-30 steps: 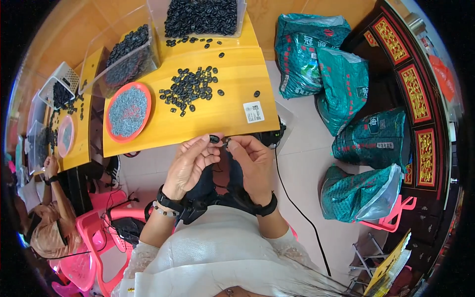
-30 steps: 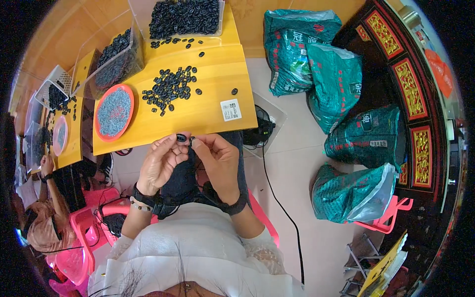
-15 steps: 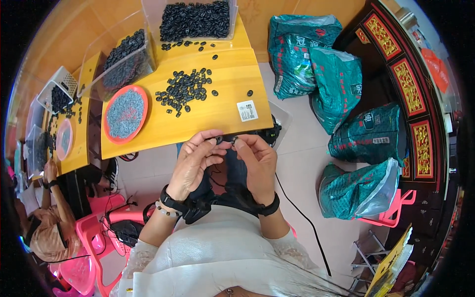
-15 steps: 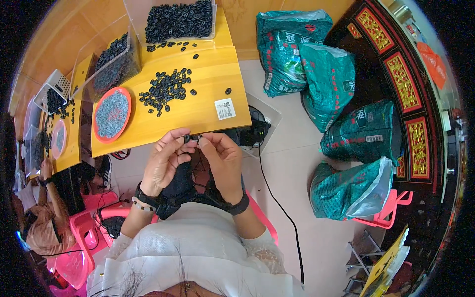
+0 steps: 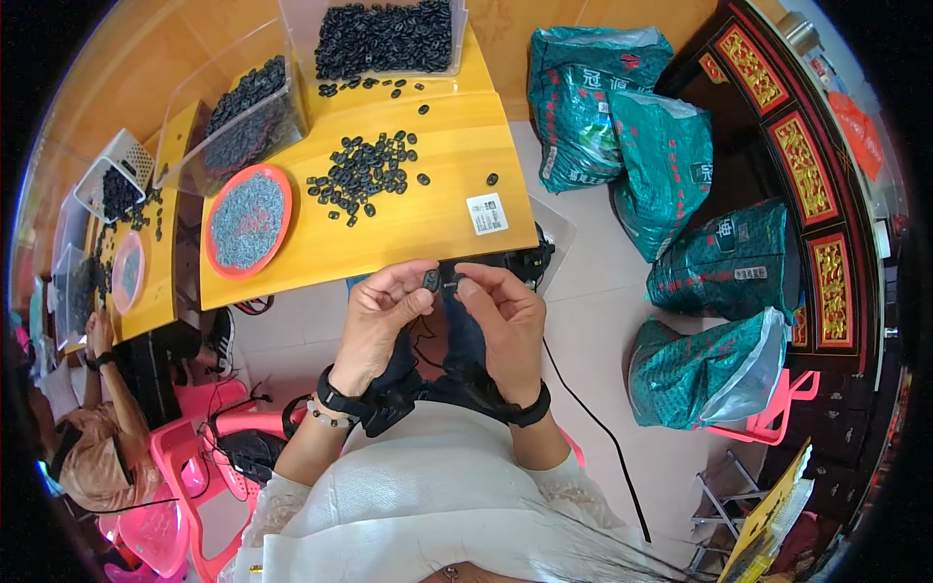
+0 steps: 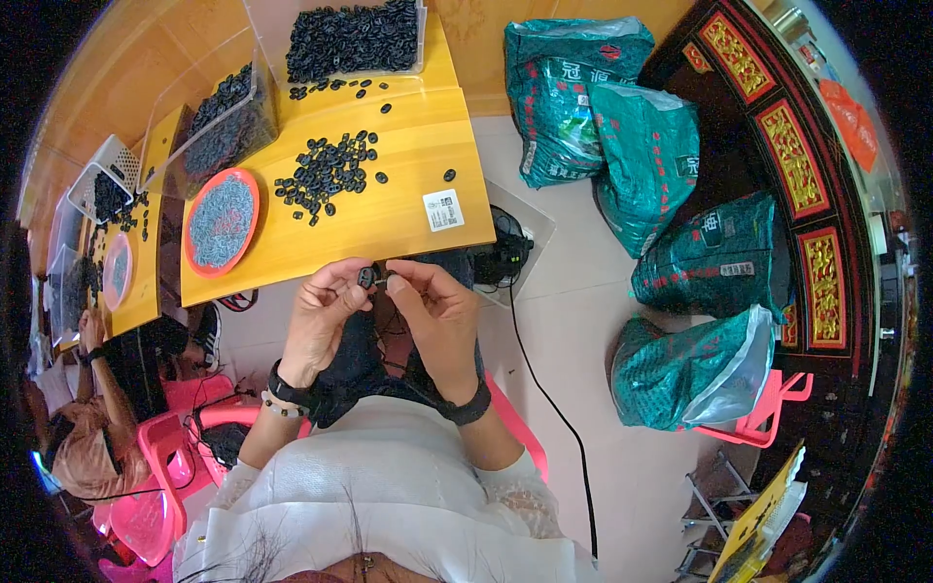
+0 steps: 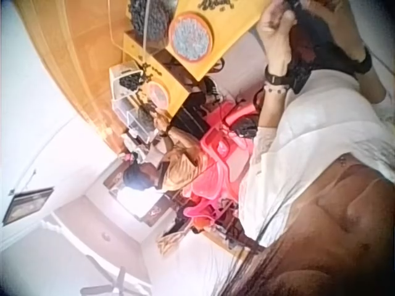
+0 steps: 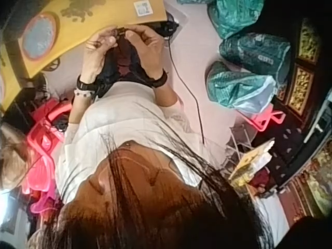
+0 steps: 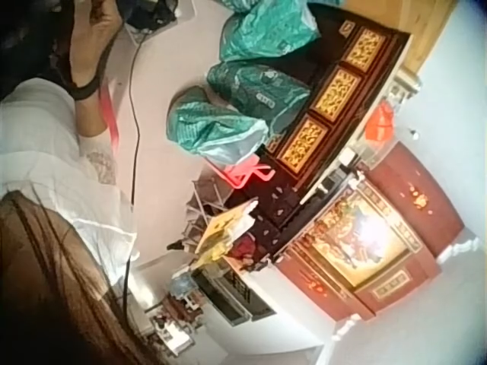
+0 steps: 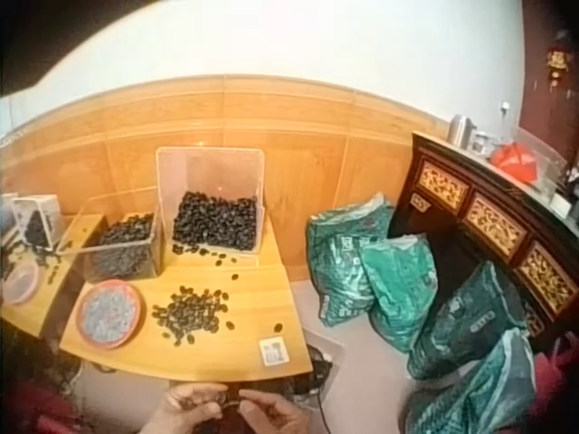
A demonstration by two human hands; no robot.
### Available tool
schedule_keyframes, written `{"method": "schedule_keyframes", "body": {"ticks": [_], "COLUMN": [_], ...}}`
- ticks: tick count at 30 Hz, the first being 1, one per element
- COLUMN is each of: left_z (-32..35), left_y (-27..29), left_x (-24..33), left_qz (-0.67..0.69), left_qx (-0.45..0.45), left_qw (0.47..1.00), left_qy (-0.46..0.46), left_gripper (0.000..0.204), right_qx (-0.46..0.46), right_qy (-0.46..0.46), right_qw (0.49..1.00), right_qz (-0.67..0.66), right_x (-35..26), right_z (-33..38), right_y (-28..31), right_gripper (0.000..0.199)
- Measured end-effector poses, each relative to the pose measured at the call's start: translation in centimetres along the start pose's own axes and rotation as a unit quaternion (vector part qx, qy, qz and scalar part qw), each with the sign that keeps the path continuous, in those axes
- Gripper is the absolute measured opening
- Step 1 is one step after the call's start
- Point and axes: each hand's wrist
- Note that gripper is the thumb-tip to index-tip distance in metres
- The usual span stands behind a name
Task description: Manually inspecting and sorting small black components on a workbench.
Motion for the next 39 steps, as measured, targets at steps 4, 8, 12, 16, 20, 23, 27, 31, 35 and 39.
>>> {"method": "schedule_keyframes", "body": {"ticks": [4,8,12,16,20,23,27,31,35,39], "left_z": [0.3,0.2,0.2,0.5,0.1,-0.1,-0.2,-0.4,-0.2,0.2], "left_y": [-0.5,-1.5,-0.7,-0.2,-0.7,-0.6,0.2,0.2,0.0,-0.2], "left_x": [0.4,1.1,0.4,0.4,0.4,0.2,-0.2,-0.4,-0.1,0.3], "left_qz": [-0.021,0.003,0.023,0.047,0.055,0.067,0.102,0.099,0.092,0.049], "left_qx": [0.013,0.057,0.026,0.023,0.045,0.054,0.071,0.087,0.08,0.057], "left_qw": [1.0,0.998,0.999,0.998,0.997,0.996,0.992,0.991,0.992,0.997], "left_qy": [-0.009,-0.011,-0.02,0.036,0.036,0.031,0.029,0.039,0.022,0.009], "left_gripper": [0.03,0.026,0.024,0.021,0.015,0.014,0.014,0.018,0.023,0.028], "right_qx": [0.003,0.006,-0.006,-0.014,-0.047,-0.048,-0.055,-0.058,-0.046,-0.043], "right_qy": [-0.001,0.004,0.003,-0.01,-0.01,-0.001,-0.023,-0.018,-0.035,-0.022], "right_qw": [1.0,1.0,1.0,1.0,0.998,0.998,0.997,0.996,0.997,0.999], "right_qz": [0.018,0.023,0.005,0.008,0.035,0.047,0.057,0.067,0.057,0.004], "right_x": [-0.1,0.0,0.2,0.2,0.7,1.0,2.2,2.7,2.8,2.5], "right_z": [0.1,0.1,0.2,0.1,0.0,-0.1,-0.3,-0.4,-0.5,-0.6], "right_y": [-0.2,-0.3,-0.2,-0.3,-0.2,-0.2,-0.1,-0.1,-0.5,-0.7], "right_gripper": [0.019,0.018,0.021,0.022,0.02,0.018,0.018,0.018,0.019,0.016]}}
Point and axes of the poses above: each hand's wrist, its own z-axis away from the middle knuckle, its own y-axis out of the back of the hand, x = y × z, and after that the axes turned 5 degrees about -x, right-handed
